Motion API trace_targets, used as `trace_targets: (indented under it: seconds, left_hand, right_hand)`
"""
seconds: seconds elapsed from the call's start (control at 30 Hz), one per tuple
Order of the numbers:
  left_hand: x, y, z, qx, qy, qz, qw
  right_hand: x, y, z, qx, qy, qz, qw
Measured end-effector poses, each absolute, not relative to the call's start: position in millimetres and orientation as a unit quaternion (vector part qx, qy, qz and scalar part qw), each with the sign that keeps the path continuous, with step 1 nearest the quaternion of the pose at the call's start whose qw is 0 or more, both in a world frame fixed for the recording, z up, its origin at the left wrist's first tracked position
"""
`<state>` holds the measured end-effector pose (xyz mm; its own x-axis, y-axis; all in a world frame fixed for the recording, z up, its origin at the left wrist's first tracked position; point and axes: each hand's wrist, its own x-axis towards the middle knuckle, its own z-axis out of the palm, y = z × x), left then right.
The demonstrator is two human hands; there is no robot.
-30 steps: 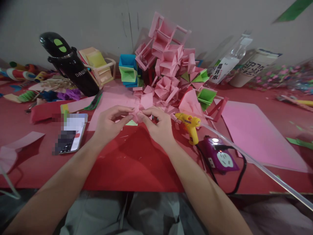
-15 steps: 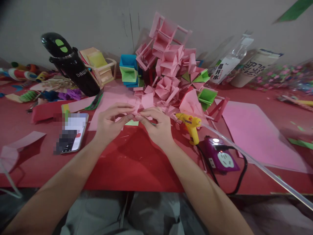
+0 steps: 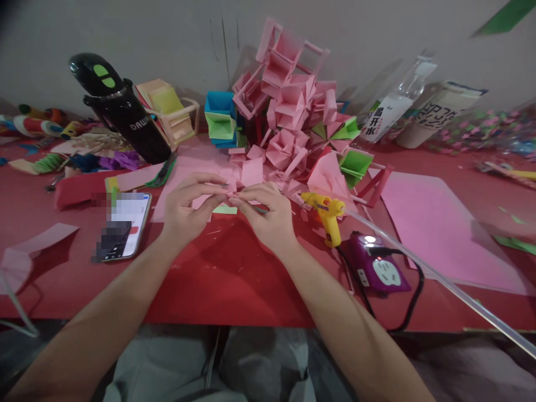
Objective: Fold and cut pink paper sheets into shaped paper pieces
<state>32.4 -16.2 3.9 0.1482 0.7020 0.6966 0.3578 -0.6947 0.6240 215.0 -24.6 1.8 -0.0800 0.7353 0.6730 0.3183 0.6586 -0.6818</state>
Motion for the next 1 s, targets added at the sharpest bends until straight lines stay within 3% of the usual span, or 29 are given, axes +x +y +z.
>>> trace_targets:
  seconds: [0.23, 0.67, 1.0]
  left_hand:
    - [32.5, -13.8, 1.2, 0.742, 0.35, 0.559, 0.118]
    - [31.5, -14.9, 2.2, 0.76, 0.325, 0.55, 0.121]
    - [27.9, -11.5, 1.1, 0.798, 0.287, 0.527, 0.058]
  right_hand:
    - [217.8, -24.1, 3.5, -0.359, -0.742, 0.134, 0.55]
    - [216.9, -25.2, 2.4, -0.322, -0.746, 0.146, 0.564]
    - [218.6, -23.6, 0.7, -0.329, -0.739, 0.154, 0.568]
